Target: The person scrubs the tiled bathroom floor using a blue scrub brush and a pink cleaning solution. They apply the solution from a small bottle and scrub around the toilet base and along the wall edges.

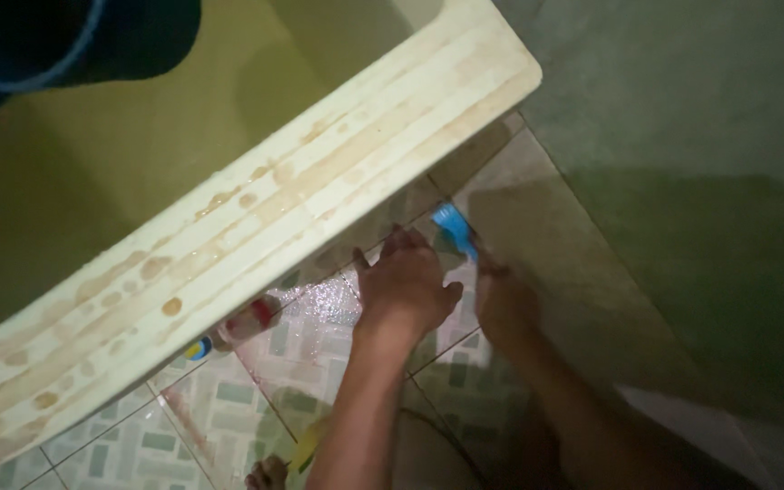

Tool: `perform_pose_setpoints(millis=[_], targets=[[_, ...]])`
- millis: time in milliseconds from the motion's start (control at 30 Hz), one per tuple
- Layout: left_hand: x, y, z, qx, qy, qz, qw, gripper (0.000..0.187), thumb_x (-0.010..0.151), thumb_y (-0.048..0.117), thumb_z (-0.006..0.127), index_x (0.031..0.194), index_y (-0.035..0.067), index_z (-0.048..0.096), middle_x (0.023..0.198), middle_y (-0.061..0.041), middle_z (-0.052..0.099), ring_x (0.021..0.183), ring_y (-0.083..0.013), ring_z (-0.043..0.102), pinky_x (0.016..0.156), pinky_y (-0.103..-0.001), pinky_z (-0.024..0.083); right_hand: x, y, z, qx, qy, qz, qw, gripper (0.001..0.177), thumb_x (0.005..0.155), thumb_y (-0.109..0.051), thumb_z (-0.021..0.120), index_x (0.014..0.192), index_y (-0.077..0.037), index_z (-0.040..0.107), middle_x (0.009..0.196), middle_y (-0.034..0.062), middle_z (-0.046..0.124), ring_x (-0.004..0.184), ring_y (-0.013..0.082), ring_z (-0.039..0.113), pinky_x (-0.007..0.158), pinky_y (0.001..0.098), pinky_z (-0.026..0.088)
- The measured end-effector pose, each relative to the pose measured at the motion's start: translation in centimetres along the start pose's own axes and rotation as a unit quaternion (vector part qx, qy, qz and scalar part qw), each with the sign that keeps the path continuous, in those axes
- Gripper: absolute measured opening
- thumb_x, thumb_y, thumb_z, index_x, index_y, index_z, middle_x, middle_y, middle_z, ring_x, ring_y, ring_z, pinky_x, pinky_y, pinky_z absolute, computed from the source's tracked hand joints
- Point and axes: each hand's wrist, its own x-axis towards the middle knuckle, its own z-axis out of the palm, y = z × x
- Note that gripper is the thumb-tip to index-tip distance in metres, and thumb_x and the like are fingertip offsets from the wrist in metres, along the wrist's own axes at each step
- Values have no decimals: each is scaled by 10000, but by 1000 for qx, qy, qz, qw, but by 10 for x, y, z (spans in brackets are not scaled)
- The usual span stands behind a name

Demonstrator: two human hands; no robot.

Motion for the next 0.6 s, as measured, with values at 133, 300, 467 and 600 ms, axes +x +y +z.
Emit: perform_pose_setpoints(millis=[133,300,467,600], targets=[[7,-3,-3,-5,15,13,1000,925,884,480,707,1503,-57,277,1619,-203,263,1521,-317,236,1171,-691,157,63,-8,31,-10,38,-76,996,295,954,-208,601,1212,-65,621,968,226,714,873,377,708,780,487,580],[19,-6,-8,-15,24,-11,1000,923,850,469,728,1486,-57,315,1554,-202,357,1427,-338,368,1149,-653,237,145,-33,52,41,44,-81,995,322,968,-211,562,1242,-51,617,1021,239,699,910,386,690,792,489,569],[28,-11,-13,-27,77,-1,997,701,810,473,731,1332,41,553,1380,-187,577,1306,-371,526,1096,-508,402,151,-26,70,93,51,-79,991,353,982,-213,523,1273,-36,613,1073,252,684,946,395,673,805,491,558],[28,-7,-8,16,185,49,981,683,881,561,693,1298,35,567,1353,-249,594,1253,-419,555,1047,-554,407,97,4,75,124,62,-55,989,379,993,-215,492,1298,-25,610,1116,263,673,975,402,659,816,493,549]])
